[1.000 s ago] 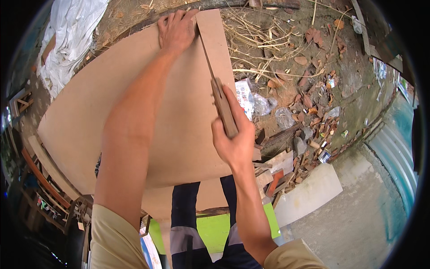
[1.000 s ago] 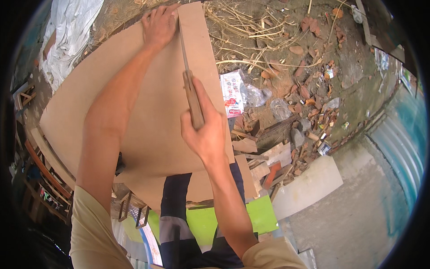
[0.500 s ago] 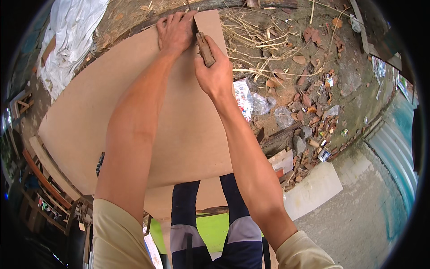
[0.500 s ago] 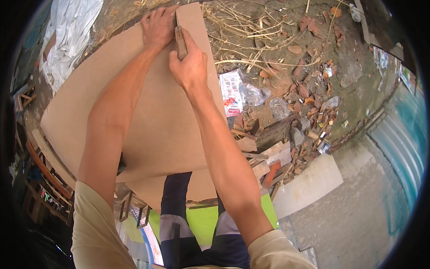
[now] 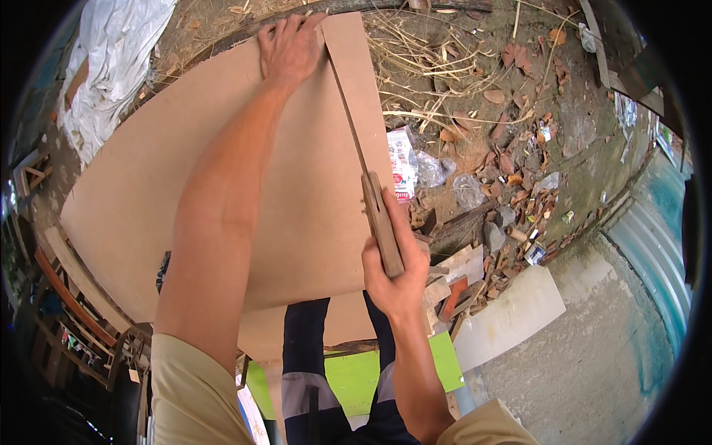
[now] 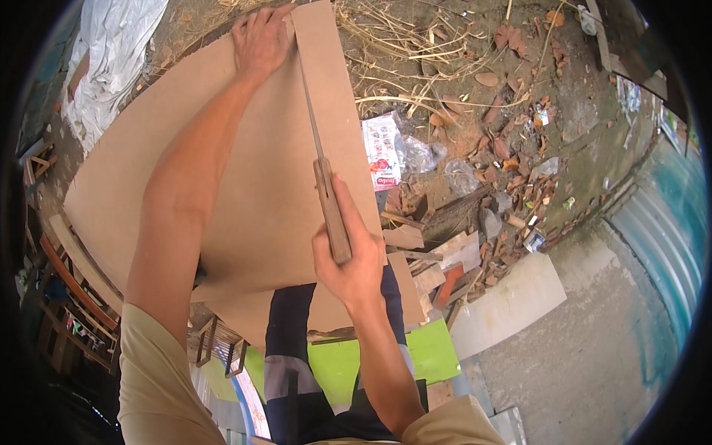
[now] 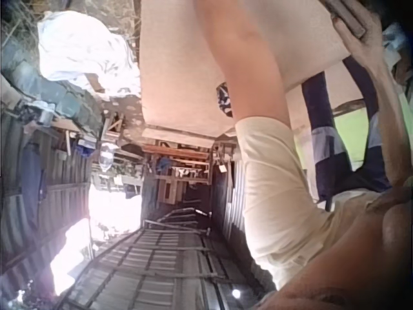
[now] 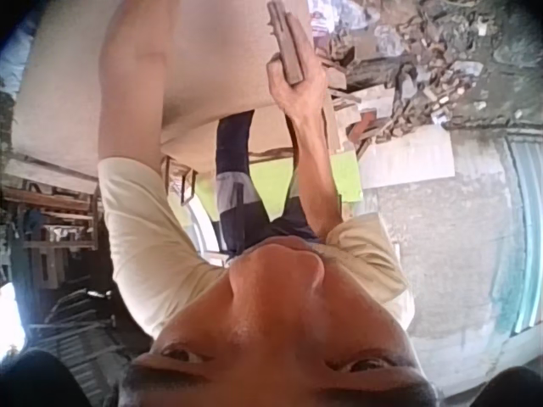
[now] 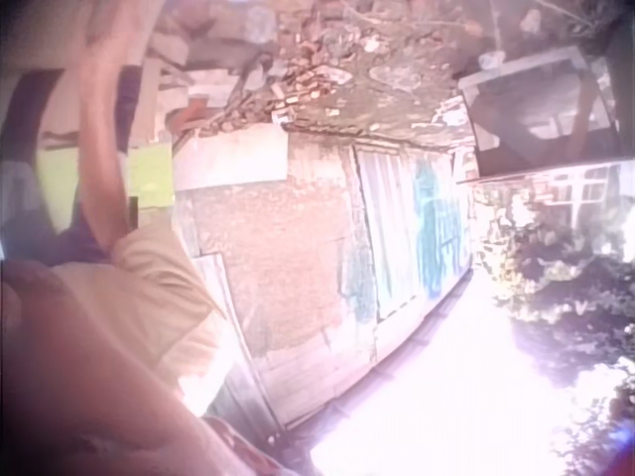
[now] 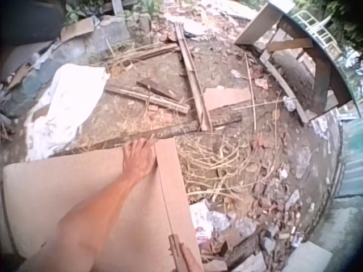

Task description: The person hammers nails into a large board using a hammer, then uses a hand saw to cut the board. The person works while sitting on the ground in an outdoor area.

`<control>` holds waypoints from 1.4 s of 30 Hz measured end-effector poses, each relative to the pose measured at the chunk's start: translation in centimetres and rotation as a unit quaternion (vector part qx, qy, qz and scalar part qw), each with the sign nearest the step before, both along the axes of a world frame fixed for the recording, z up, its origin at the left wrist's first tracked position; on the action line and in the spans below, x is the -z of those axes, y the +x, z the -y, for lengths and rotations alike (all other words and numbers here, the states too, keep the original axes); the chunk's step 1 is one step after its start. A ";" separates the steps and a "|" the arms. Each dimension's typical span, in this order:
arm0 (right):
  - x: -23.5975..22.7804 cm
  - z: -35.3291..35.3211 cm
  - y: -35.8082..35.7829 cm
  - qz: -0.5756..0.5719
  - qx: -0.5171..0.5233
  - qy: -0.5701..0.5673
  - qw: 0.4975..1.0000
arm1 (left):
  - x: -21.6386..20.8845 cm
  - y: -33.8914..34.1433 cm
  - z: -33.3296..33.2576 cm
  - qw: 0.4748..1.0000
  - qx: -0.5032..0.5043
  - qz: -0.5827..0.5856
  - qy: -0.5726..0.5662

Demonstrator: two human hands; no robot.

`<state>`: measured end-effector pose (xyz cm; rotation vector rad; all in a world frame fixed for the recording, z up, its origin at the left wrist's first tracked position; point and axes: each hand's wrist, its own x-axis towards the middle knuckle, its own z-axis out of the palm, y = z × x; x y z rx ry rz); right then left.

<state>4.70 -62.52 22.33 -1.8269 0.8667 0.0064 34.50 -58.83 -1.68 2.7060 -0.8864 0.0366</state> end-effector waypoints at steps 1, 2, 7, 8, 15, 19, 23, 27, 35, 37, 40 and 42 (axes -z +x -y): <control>-1.0 -0.2 -0.9 0.002 0.002 -0.007 1.000 | -0.2 0.0 0.2 1.000 -0.001 -0.007 0.007; -1.8 -0.4 -1.5 0.003 0.003 -0.014 1.000 | -0.3 -0.1 0.3 1.000 -0.003 -0.014 0.014; -2.1 -0.7 -2.6 -0.011 0.009 0.002 1.000 | 0.3 -0.1 0.0 1.000 0.002 -0.002 0.015; -1.8 -0.7 -2.5 -0.013 0.011 0.012 1.000 | 0.2 -0.2 0.0 1.000 0.000 -0.004 0.021; 10.2 1.8 6.8 0.091 0.010 0.006 0.996 | 0.2 0.0 0.3 1.000 -0.010 -0.004 0.023; 11.8 2.9 10.9 0.051 0.039 0.069 0.995 | -0.3 -0.2 0.4 1.000 -0.005 -0.011 0.023; 9.8 2.1 11.2 0.013 0.015 0.017 1.000 | -0.2 0.1 0.2 0.999 -0.010 -0.022 0.025; 6.1 0.9 7.1 0.000 0.035 0.071 0.997 | -0.8 -0.5 0.1 0.999 -0.020 -0.022 0.036; -1.3 -0.5 -1.4 -0.019 0.000 -0.012 1.000 | -0.3 0.1 0.2 1.000 0.001 -0.019 0.020; -2.4 -0.8 -3.1 -0.023 -0.001 -0.009 1.000 | -0.4 0.0 0.1 1.000 -0.004 -0.014 0.020; -2.7 -0.8 -3.7 -0.021 -0.001 -0.002 1.000 | -0.4 0.0 0.1 1.000 -0.002 -0.004 0.012; -1.5 -0.6 -2.9 -0.022 -0.007 -0.004 1.000 | -0.4 0.0 0.1 1.000 -0.004 -0.007 0.012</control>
